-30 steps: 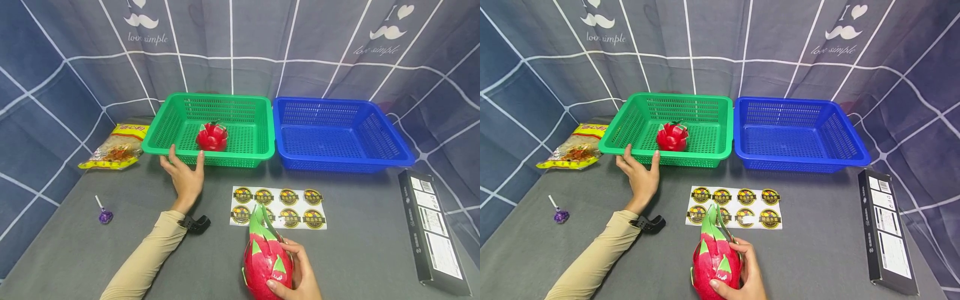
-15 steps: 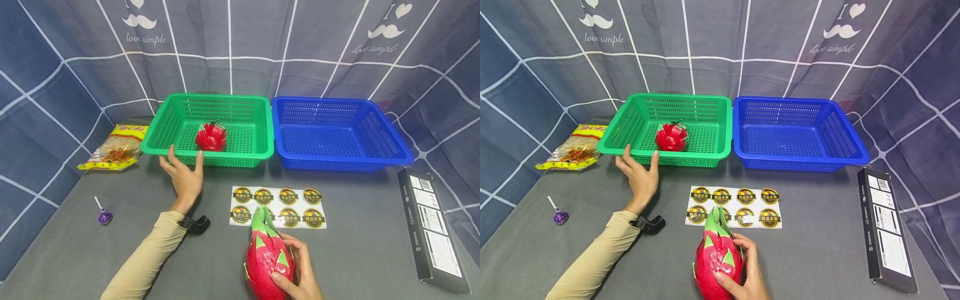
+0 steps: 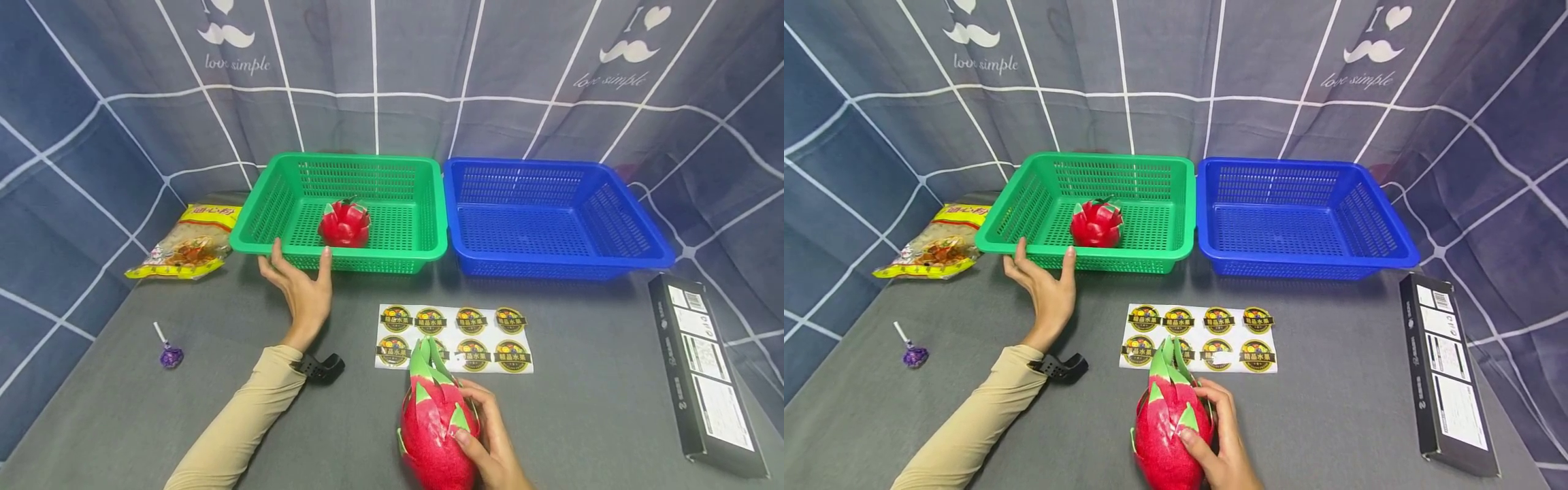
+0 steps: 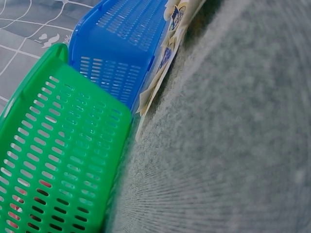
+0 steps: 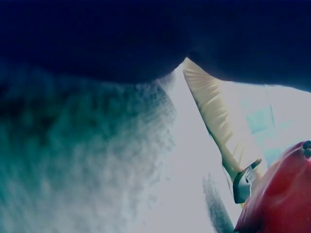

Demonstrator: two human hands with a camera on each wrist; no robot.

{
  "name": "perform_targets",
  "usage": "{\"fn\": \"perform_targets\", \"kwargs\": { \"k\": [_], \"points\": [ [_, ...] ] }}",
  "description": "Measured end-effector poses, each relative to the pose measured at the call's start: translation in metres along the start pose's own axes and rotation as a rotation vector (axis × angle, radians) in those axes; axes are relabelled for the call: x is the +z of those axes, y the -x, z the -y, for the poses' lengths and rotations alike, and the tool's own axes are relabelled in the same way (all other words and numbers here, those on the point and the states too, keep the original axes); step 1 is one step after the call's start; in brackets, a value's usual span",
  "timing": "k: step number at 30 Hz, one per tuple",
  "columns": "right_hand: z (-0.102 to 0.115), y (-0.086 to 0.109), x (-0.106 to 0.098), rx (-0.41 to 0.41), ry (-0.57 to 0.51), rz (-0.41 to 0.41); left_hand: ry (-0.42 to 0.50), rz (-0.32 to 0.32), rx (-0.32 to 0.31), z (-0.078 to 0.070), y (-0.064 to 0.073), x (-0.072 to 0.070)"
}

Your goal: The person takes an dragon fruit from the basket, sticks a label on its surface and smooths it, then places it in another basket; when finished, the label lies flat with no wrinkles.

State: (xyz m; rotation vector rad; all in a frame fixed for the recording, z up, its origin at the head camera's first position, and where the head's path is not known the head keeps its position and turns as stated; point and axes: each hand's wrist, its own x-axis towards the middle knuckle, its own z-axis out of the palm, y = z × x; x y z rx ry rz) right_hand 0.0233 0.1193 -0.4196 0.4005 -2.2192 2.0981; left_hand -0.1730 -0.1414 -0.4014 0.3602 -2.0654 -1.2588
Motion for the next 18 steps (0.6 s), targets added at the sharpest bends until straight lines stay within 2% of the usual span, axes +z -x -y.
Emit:
{"fn": "perform_targets", "kwargs": {
  "k": [3,5,9,13,18],
  "points": [
    [-0.005,-0.001,-0.001,-0.081,0.003,0.011,0.009,-0.011,-0.005,-0.002,0.001,-0.001],
    [-0.006,-0.002,-0.002,-0.094,-0.002,0.016,0.004,-0.022,-0.009,-0.002,0.001,-0.001],
    [-0.004,-0.002,-0.002,-0.035,-0.024,0.016,-0.001,-0.037,-0.02,-0.004,0.005,-0.001],
    [-0.001,-0.004,-0.003,0.027,-0.053,-0.012,0.016,-0.02,-0.016,-0.006,0.011,0.001],
    [0.0,-0.007,-0.006,0.01,-0.054,-0.055,0.015,-0.016,0.064,-0.011,0.022,0.005]
  ]
}}
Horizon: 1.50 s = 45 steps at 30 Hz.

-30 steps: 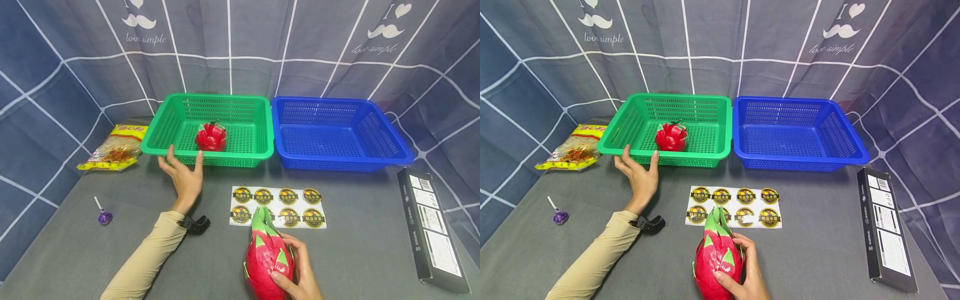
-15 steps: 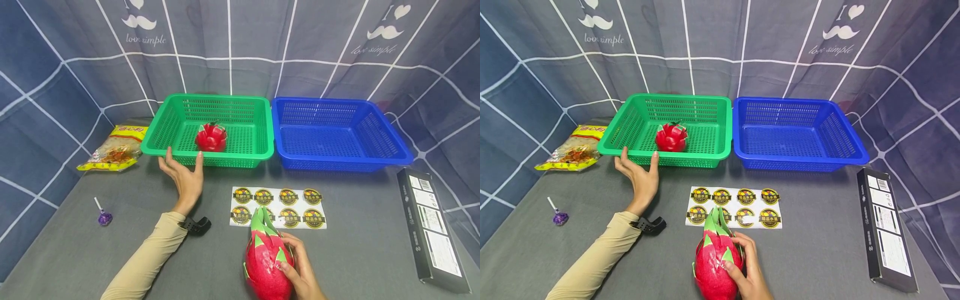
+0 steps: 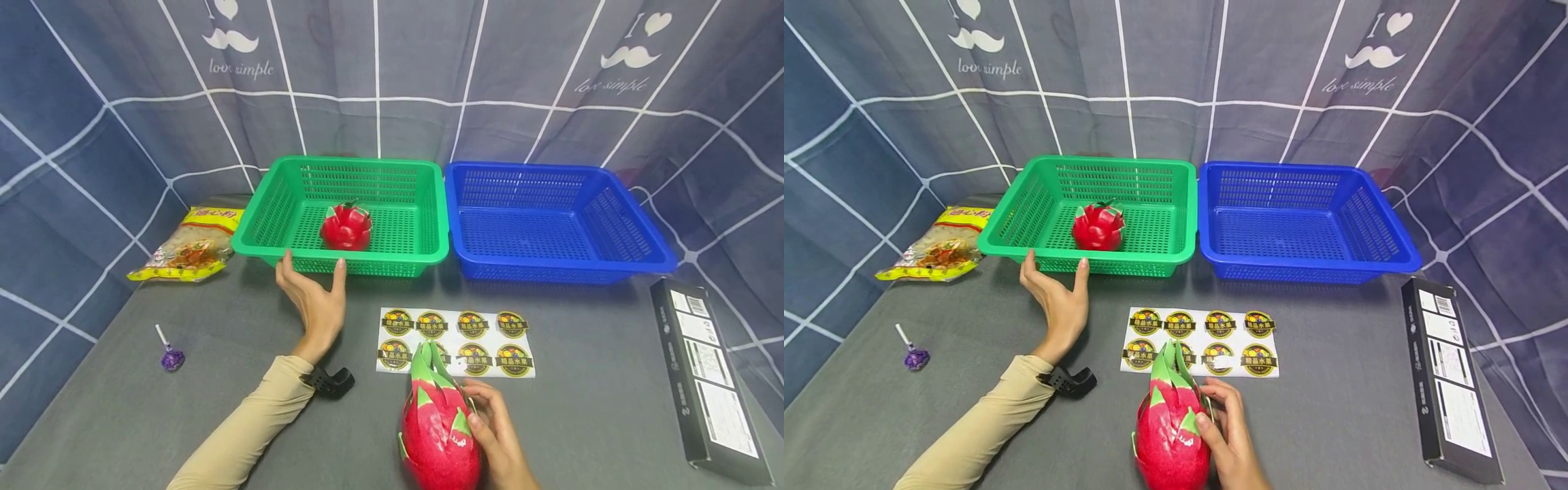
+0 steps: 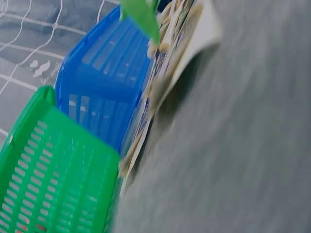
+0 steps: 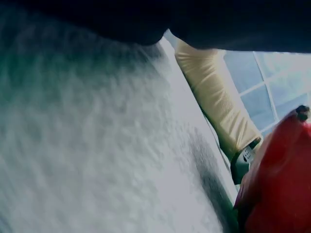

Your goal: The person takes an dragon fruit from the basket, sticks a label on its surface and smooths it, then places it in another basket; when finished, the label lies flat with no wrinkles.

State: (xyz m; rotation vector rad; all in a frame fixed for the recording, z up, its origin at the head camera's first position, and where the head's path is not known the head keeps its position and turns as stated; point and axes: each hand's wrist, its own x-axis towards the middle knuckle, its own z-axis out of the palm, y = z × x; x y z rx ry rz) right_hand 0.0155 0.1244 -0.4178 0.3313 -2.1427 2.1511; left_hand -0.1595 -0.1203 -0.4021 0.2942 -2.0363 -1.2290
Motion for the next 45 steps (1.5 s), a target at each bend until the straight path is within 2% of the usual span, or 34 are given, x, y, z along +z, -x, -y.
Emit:
{"fn": "perform_targets", "kwargs": {
  "k": [4,8,10,12,13,16,19,21,23,29,32,34,37,39,45],
  "points": [
    [0.0,-0.006,-0.005,-0.015,0.061,-0.061,0.0,0.007,0.112,-0.005,0.01,0.003],
    [-0.002,-0.015,-0.013,-0.135,0.015,-0.056,0.063,0.054,0.244,-0.01,0.02,0.003],
    [-0.003,-0.019,-0.018,-0.206,-0.02,-0.04,0.071,0.113,0.296,-0.013,0.024,0.002],
    [-0.003,-0.023,-0.021,-0.228,-0.025,-0.049,0.038,0.223,0.344,-0.015,0.028,0.001],
    [-0.002,-0.024,-0.023,-0.228,-0.022,-0.054,0.008,0.298,0.363,-0.016,0.029,0.001],
    [-0.001,-0.027,-0.026,-0.206,-0.005,-0.073,-0.085,0.594,0.415,-0.016,0.032,-0.001],
    [-0.001,-0.029,-0.028,-0.19,0.006,-0.071,-0.146,0.876,0.433,-0.013,0.034,-0.002],
    [-0.002,-0.032,-0.03,-0.187,0.009,-0.072,-0.172,1.0,0.447,-0.011,0.036,-0.002],
    [-0.002,-0.035,-0.032,-0.179,0.01,-0.08,-0.19,1.073,0.464,-0.009,0.037,-0.002],
    [0.0,-0.051,-0.039,-0.101,0.129,-0.131,-0.25,1.154,0.543,-0.007,0.036,-0.003],
    [-0.001,-0.061,-0.042,-0.055,0.262,-0.142,-0.274,1.183,0.562,-0.006,0.037,-0.004],
    [-0.001,-0.068,-0.044,-0.017,0.392,-0.145,-0.283,1.195,0.563,-0.006,0.038,-0.005],
    [0.0,-0.081,-0.047,0.041,0.562,-0.132,-0.277,1.204,0.561,-0.006,0.039,-0.005],
    [0.001,-0.091,-0.049,0.079,0.638,-0.111,-0.269,1.206,0.557,-0.006,0.039,-0.005],
    [-0.001,-0.12,-0.053,0.142,0.685,-0.083,-0.267,1.203,0.558,-0.007,0.038,-0.005]
  ]
}}
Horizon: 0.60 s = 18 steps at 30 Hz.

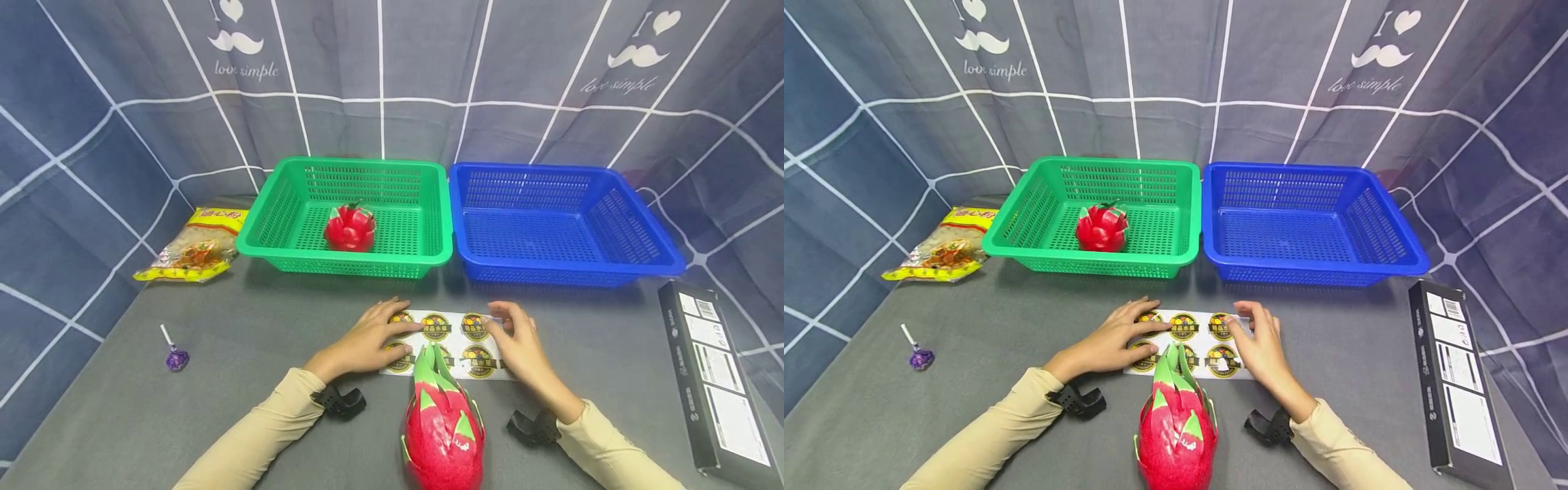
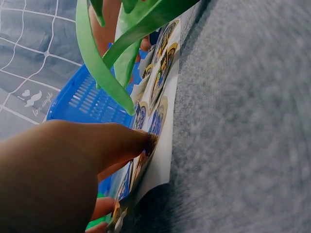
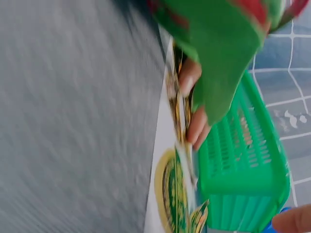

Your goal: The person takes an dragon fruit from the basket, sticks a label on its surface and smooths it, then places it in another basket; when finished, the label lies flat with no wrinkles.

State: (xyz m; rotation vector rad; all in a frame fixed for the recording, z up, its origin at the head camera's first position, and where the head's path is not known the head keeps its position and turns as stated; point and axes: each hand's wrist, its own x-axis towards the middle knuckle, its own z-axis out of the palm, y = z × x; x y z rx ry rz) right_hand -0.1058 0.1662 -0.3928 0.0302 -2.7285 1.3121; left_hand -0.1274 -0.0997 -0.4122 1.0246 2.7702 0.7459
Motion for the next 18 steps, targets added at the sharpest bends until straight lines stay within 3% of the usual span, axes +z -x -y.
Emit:
{"fn": "perform_targets", "kwargs": {
  "k": [9,18],
  "points": [
    [-0.004,-0.019,0.003,0.061,0.064,0.064,-0.003,0.005,0.003,0.001,-0.001,0.001],
    [-0.007,-0.019,0.004,0.029,0.147,0.145,-0.005,0.01,-0.004,0.001,-0.001,0.001]
  ]
}}
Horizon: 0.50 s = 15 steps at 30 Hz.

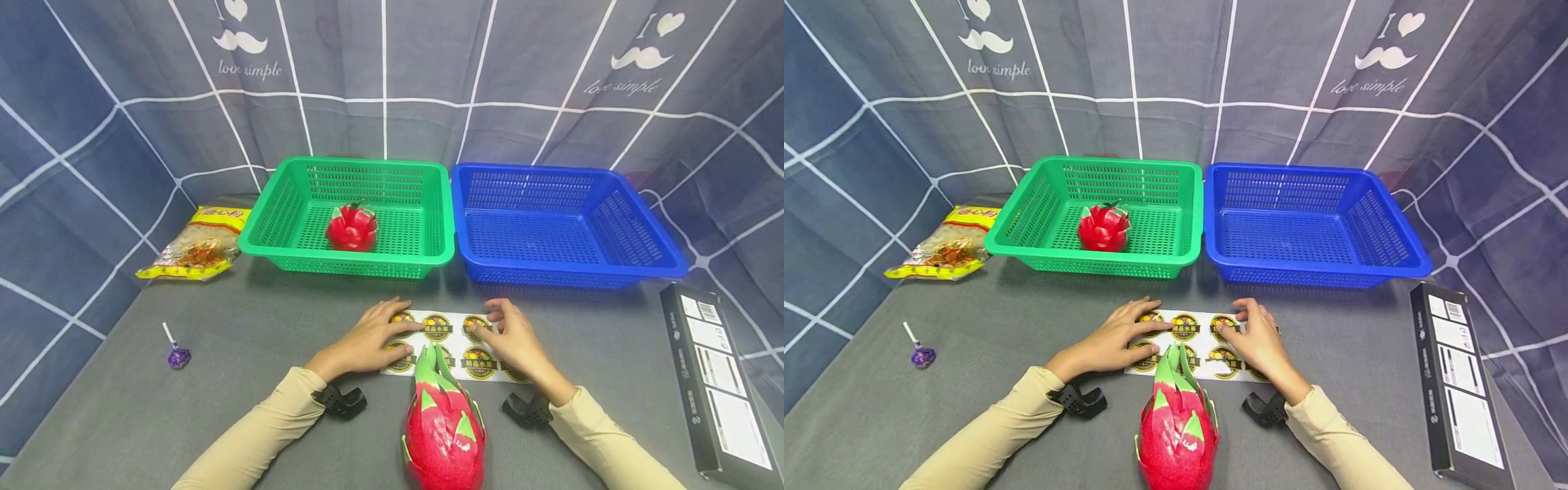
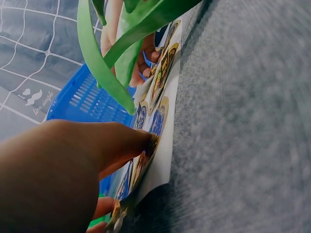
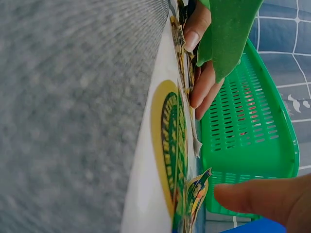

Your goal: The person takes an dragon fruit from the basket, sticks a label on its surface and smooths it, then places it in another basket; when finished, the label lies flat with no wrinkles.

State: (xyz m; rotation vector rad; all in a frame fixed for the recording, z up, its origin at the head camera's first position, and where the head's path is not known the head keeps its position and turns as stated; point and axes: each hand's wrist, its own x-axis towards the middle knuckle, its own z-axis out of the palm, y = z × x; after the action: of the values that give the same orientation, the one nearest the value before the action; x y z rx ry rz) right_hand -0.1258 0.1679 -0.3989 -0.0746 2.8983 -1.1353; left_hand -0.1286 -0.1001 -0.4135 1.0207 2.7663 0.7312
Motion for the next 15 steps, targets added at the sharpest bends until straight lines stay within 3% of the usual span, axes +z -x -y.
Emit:
{"fn": "perform_targets", "kwargs": {
  "k": [15],
  "points": [
    [-0.0011,0.003,0.0057,-0.049,-0.009,-0.036,0.0,-0.015,0.005,0.0008,0.0004,0.0014]
  ]
}}
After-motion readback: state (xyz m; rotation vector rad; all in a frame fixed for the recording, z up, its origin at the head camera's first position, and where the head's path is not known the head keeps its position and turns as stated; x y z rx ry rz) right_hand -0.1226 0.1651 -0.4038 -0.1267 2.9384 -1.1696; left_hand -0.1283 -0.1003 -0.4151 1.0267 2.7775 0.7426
